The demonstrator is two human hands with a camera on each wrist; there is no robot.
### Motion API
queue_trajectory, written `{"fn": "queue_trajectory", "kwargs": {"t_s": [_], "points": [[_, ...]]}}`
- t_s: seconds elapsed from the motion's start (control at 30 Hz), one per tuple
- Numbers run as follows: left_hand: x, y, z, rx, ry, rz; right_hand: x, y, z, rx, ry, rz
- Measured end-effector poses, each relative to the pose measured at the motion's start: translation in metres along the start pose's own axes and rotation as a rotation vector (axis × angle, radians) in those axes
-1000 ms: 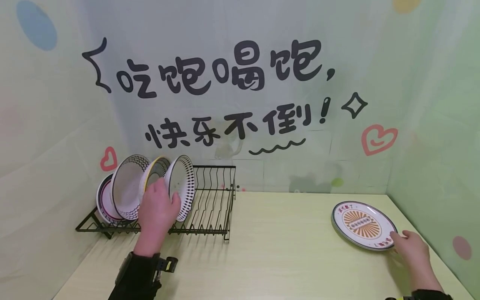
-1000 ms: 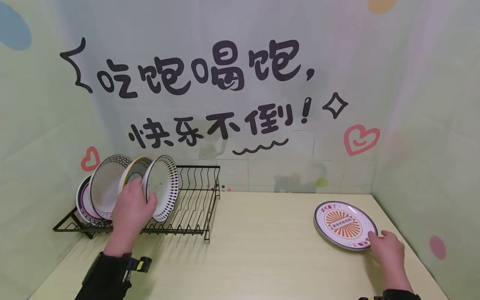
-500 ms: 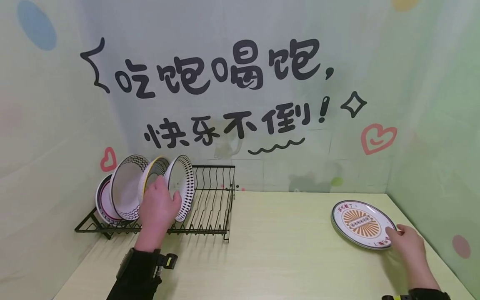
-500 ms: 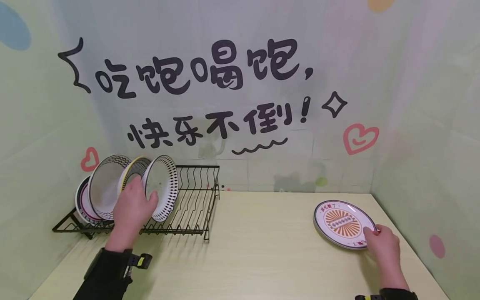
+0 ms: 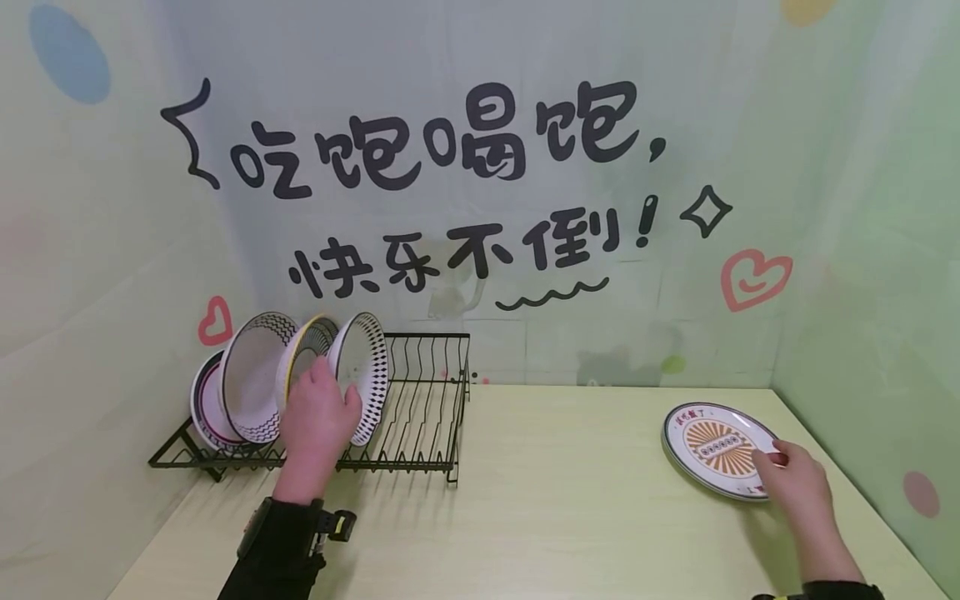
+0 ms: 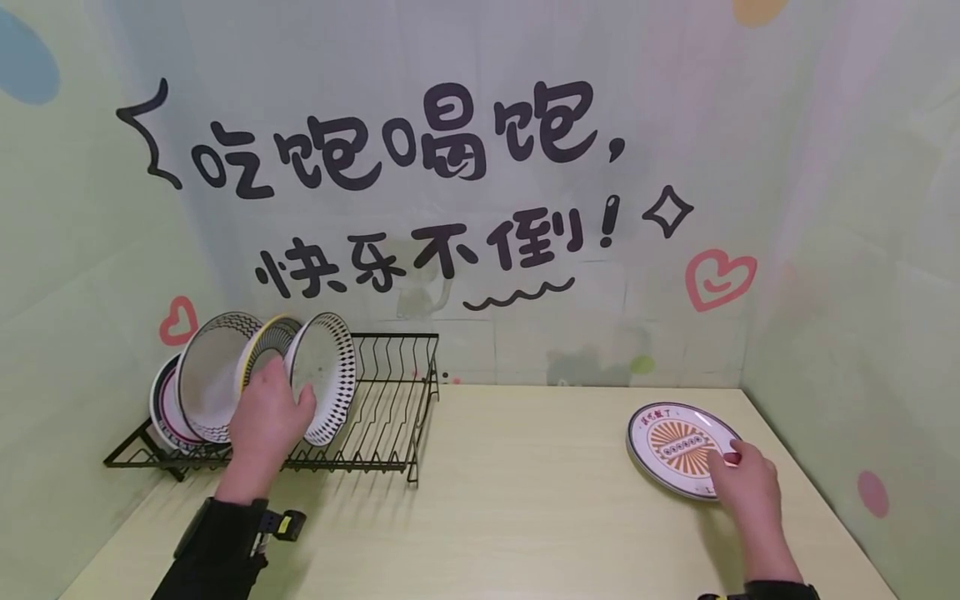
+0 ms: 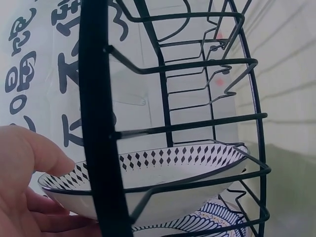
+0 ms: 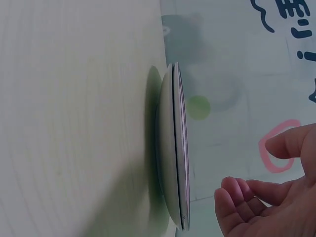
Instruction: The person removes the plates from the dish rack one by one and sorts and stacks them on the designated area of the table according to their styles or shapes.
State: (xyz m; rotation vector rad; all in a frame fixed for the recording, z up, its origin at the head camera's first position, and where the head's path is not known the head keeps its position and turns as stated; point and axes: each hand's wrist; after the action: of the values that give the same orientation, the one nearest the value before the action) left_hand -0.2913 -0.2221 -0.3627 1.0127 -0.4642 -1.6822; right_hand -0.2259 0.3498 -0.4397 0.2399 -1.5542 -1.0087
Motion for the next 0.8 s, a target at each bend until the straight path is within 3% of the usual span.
{"fn": "queue_trajectory", "kwargs": {"t_s": [0.37,0.8], "points": [[0.005,-0.005,0.002,0.044,0.031,-0.009,0.013,-0.010,-0.010,-0.001,0.095,0.023],[0.011,-0.013,0.006,0.027,0.031,-0.051,0.022,-0.020,-0.014,-0.017,0.242,0.015]]}}
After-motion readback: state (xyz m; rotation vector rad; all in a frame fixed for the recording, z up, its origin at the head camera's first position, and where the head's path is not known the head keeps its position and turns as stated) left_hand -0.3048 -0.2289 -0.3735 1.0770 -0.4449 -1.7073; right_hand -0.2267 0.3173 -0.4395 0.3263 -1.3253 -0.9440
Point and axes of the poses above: each hand's wrist, its own z-axis towards the middle knuckle, its own y-axis out of the back of the hand, x = y × z, and after that the axes turned 4 degrees about -x, right-handed
